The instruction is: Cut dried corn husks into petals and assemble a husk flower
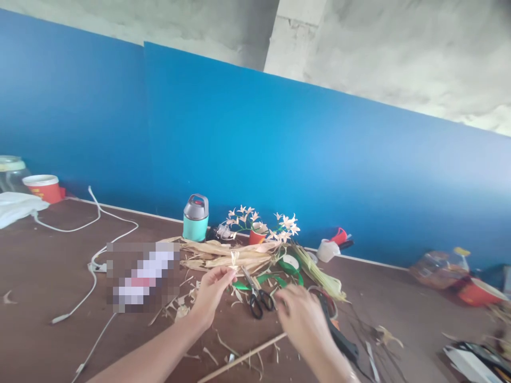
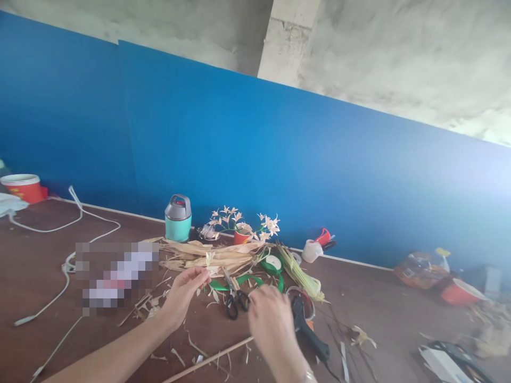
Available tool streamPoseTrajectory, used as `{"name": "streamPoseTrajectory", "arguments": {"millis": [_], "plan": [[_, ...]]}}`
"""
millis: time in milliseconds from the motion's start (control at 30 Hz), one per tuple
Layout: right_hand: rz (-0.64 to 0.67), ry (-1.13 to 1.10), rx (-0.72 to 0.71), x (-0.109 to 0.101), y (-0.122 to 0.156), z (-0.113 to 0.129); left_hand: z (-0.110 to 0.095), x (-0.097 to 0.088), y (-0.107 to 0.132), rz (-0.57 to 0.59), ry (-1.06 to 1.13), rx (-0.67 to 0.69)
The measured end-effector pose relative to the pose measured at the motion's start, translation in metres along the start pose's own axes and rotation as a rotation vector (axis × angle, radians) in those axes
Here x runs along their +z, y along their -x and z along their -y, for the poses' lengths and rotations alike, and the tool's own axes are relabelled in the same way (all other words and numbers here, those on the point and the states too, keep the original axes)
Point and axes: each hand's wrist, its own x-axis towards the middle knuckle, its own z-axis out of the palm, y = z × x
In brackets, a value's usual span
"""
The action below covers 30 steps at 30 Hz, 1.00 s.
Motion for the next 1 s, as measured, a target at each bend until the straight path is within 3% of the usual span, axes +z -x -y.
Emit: {"name": "streamPoseTrajectory", "arguments": {"millis": [100,200,300,467,600,733,1000], "plan": [[-0.013,-0.174,-0.263,0.022,-0.019,0.041,0.001,0.0,0.0,0.004,0.004,0.023],[-0.031,-0.223,-0.29,0.045,-0.03,0.059,0.0,0.0,0.001,0.005,0.002,0.019],[-0.022,-0.51,-0.175,0.053,-0.036,0.058,-0.002,0.001,0.001,-0.01,0.005,0.015],[0.226,-1.401,0.252,0.035,-0.04,0.048,0.001,0.003,0.0,-0.018,0.039,-0.019],[0.311,-1.75,0.31,0.02,-0.038,0.045,0.003,0.004,0.003,0.027,0.054,-0.053],[0.248,-1.714,0.297,0.016,-0.038,0.044,0.001,0.006,0.007,0.065,0.046,-0.099],[-0.153,-1.197,0.109,0.021,-0.041,0.042,-0.003,0.012,0.012,0.14,0.062,-0.164]]}}
